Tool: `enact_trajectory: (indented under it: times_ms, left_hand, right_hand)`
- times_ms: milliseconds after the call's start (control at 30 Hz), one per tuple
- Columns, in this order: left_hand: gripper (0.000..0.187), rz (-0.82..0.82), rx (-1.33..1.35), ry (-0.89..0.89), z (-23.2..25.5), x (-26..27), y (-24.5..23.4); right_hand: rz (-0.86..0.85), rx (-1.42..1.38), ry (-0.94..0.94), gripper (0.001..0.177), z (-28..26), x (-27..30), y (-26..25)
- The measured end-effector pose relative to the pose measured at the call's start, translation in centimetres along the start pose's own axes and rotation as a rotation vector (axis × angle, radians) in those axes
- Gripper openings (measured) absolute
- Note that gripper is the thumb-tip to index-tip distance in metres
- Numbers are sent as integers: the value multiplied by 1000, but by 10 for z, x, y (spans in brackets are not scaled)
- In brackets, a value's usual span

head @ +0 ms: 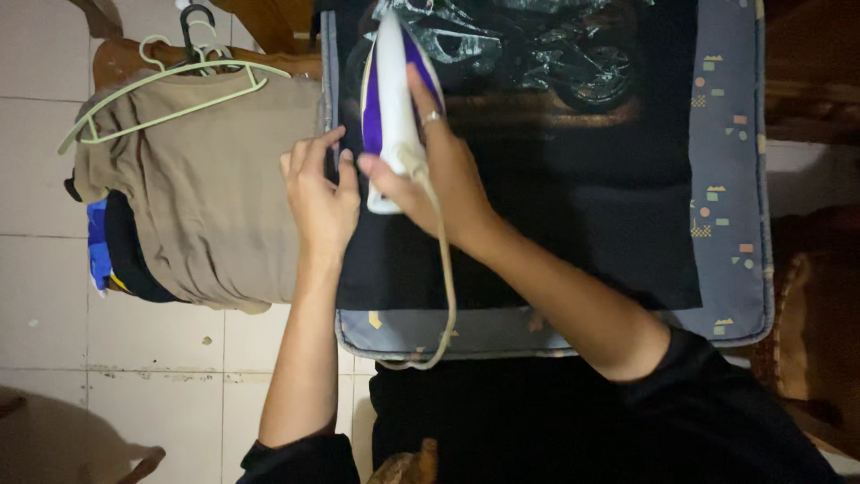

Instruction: The person irons a black t-shirt on an ironing board, then hangs it in a closet. Next, the person irons a beige t-shirt on the same board.

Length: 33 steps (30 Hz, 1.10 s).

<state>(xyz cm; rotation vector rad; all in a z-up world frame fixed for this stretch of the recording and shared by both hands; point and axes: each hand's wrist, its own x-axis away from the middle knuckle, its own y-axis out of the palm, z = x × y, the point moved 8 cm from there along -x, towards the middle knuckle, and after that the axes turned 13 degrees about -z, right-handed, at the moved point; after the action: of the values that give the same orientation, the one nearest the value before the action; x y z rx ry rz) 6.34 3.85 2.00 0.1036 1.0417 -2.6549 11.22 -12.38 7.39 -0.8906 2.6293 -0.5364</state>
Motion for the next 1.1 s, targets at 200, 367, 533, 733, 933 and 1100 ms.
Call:
enact_trajectory:
  times_ms: [200,367,533,733,933,1100]
  left_hand:
    - [30,7,23,12,-8,0,4]
    - [31,-13,17,7,-16,-1,9]
    - [32,-10,85,-35,-27,-2,11]
    - [43,-30,132,-1,-31,0,13]
    - [37,-6,260,-54,-35,-1,14]
    - [37,-40,223,-103,-35,2,14]
  right_hand:
    - [-88,68,-88,110,-2,-1,5]
    - [-102,-31,-27,109,12,-13,10]
    - [-149,40,5,112,0,-6,23]
    - [-117,-73,40,107,2,-20,22]
    - [-127,-77,-18,107,-5,-10,26]
    - [-80,-3,53,109,4,-18,20]
